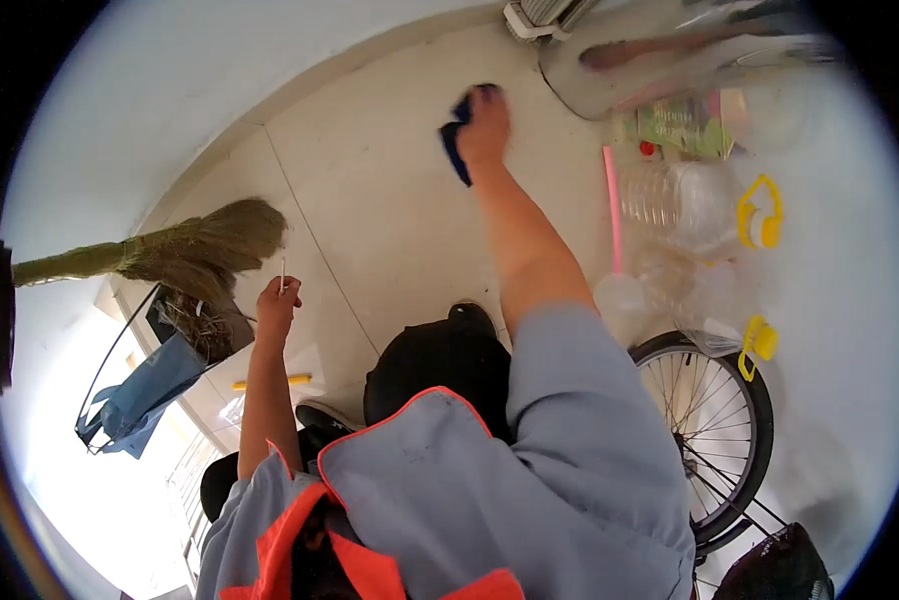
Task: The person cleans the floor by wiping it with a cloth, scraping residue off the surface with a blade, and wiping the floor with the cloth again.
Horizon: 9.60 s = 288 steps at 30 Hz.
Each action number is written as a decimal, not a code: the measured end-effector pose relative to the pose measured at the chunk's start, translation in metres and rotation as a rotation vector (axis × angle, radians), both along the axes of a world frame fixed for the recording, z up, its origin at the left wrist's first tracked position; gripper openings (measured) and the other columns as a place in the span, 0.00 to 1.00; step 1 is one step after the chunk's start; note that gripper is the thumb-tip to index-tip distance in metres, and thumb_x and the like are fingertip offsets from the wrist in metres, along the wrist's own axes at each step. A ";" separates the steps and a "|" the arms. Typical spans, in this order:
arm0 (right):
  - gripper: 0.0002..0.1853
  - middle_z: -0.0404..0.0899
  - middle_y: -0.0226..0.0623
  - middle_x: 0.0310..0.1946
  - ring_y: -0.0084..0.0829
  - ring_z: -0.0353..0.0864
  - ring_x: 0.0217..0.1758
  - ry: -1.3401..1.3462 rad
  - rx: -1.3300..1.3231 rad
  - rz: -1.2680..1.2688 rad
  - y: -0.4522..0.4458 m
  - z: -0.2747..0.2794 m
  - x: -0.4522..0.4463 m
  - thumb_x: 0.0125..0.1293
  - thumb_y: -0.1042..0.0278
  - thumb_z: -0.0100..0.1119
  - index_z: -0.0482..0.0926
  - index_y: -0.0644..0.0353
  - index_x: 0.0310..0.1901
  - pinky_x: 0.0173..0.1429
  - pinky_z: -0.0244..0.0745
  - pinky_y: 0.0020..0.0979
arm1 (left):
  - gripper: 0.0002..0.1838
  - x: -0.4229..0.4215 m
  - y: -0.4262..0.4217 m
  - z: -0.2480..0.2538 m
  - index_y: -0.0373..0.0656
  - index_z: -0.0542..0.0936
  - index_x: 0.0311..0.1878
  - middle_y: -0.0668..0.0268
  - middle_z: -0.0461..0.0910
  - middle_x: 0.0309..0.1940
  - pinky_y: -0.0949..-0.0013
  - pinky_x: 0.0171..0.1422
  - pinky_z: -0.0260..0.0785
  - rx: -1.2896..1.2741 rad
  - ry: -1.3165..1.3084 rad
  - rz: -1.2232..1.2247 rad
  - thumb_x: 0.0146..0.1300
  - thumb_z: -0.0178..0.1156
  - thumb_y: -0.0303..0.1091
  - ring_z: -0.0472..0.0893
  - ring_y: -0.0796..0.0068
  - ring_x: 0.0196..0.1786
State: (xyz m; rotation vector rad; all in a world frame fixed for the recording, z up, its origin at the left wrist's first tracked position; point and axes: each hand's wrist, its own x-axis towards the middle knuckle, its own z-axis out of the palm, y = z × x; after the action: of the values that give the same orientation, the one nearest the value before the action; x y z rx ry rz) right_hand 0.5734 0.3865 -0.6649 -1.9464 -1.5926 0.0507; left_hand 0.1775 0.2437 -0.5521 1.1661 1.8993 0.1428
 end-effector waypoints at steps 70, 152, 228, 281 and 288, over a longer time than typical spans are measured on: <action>0.34 0.71 0.42 0.57 0.42 0.68 0.63 0.520 0.057 0.295 0.053 0.050 -0.071 0.42 0.85 0.52 0.71 0.59 0.58 0.69 0.59 0.35 | 0.13 0.002 -0.024 0.041 0.40 0.77 0.36 0.59 0.77 0.19 0.63 0.32 0.68 0.079 -0.027 0.097 0.62 0.55 0.41 0.78 0.64 0.24; 0.29 0.68 0.31 0.61 0.39 0.66 0.62 -0.322 -0.275 0.630 0.101 0.018 -0.196 0.52 0.78 0.54 0.69 0.46 0.58 0.55 0.67 0.47 | 0.11 0.019 -0.085 0.018 0.39 0.77 0.34 0.62 0.75 0.18 0.67 0.30 0.67 -0.054 -0.133 0.414 0.61 0.56 0.39 0.75 0.71 0.22; 0.26 0.61 0.25 0.64 0.32 0.60 0.66 -0.715 -0.281 1.268 0.101 0.044 -0.357 0.62 0.74 0.50 0.68 0.41 0.63 0.63 0.57 0.49 | 0.11 0.021 -0.120 0.011 0.39 0.75 0.34 0.61 0.75 0.18 0.65 0.31 0.67 -0.074 -0.142 0.502 0.61 0.55 0.38 0.75 0.68 0.23; 0.23 0.66 0.38 0.61 0.38 0.64 0.64 -0.605 -0.374 0.410 -0.052 0.031 -0.059 0.64 0.71 0.41 0.67 0.50 0.61 0.57 0.64 0.50 | 0.13 0.009 -0.077 0.024 0.40 0.78 0.37 0.61 0.77 0.19 0.66 0.32 0.69 -0.015 -0.079 0.295 0.61 0.55 0.41 0.79 0.69 0.25; 0.22 0.66 0.29 0.62 0.34 0.64 0.65 -0.473 -0.396 1.021 -0.126 0.065 -0.094 0.62 0.70 0.44 0.69 0.43 0.59 0.60 0.64 0.47 | 0.13 0.020 -0.070 0.026 0.40 0.78 0.38 0.61 0.77 0.19 0.68 0.33 0.69 -0.010 -0.105 0.216 0.60 0.56 0.41 0.78 0.72 0.25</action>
State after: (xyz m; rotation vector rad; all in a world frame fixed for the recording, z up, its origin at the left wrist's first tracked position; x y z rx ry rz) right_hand 0.4797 0.2605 -0.5996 -1.2175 -2.9301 0.3591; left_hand 0.1980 0.1734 -0.5259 0.9259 1.9264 0.3058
